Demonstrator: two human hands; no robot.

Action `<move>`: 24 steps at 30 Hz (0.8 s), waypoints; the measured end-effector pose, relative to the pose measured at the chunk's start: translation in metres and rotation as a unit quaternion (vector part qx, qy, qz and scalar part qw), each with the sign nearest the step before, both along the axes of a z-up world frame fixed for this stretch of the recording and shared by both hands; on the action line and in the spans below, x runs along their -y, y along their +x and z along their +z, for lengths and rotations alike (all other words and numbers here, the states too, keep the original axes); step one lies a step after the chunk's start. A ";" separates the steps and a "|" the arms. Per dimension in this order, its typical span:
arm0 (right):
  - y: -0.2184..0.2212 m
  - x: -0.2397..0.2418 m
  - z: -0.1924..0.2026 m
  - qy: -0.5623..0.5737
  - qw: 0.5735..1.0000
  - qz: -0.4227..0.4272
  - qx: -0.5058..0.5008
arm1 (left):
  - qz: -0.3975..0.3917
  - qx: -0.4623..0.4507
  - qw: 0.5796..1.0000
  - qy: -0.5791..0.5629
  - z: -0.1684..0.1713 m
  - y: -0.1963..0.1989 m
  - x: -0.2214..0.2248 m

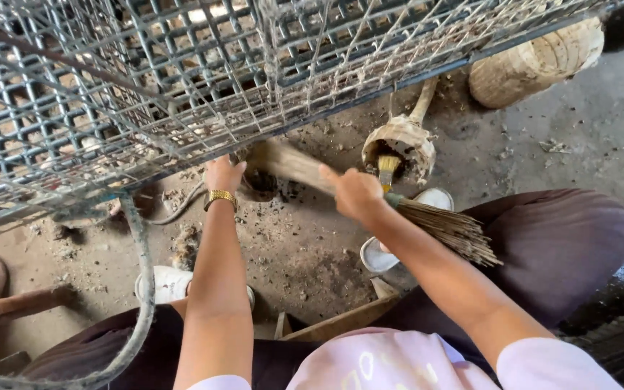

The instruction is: Cleaning a bowl-like object by scrubbing it with a bundle of sticks and a small brush.

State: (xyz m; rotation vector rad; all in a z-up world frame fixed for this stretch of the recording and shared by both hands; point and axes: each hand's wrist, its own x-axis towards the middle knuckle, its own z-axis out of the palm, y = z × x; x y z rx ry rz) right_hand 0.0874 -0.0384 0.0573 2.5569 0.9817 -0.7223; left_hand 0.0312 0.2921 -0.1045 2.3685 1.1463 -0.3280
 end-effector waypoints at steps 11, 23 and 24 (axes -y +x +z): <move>0.053 0.009 0.003 0.055 0.994 -0.089 0.018 | 0.025 0.027 0.999 -0.026 0.010 -0.006 0.007; 0.055 0.012 0.003 0.045 0.998 -0.020 0.035 | 0.020 0.023 0.999 -0.040 0.055 -0.018 0.027; 0.063 0.010 0.010 0.003 0.997 0.019 0.074 | 0.021 0.029 0.999 -0.035 0.047 -0.018 0.025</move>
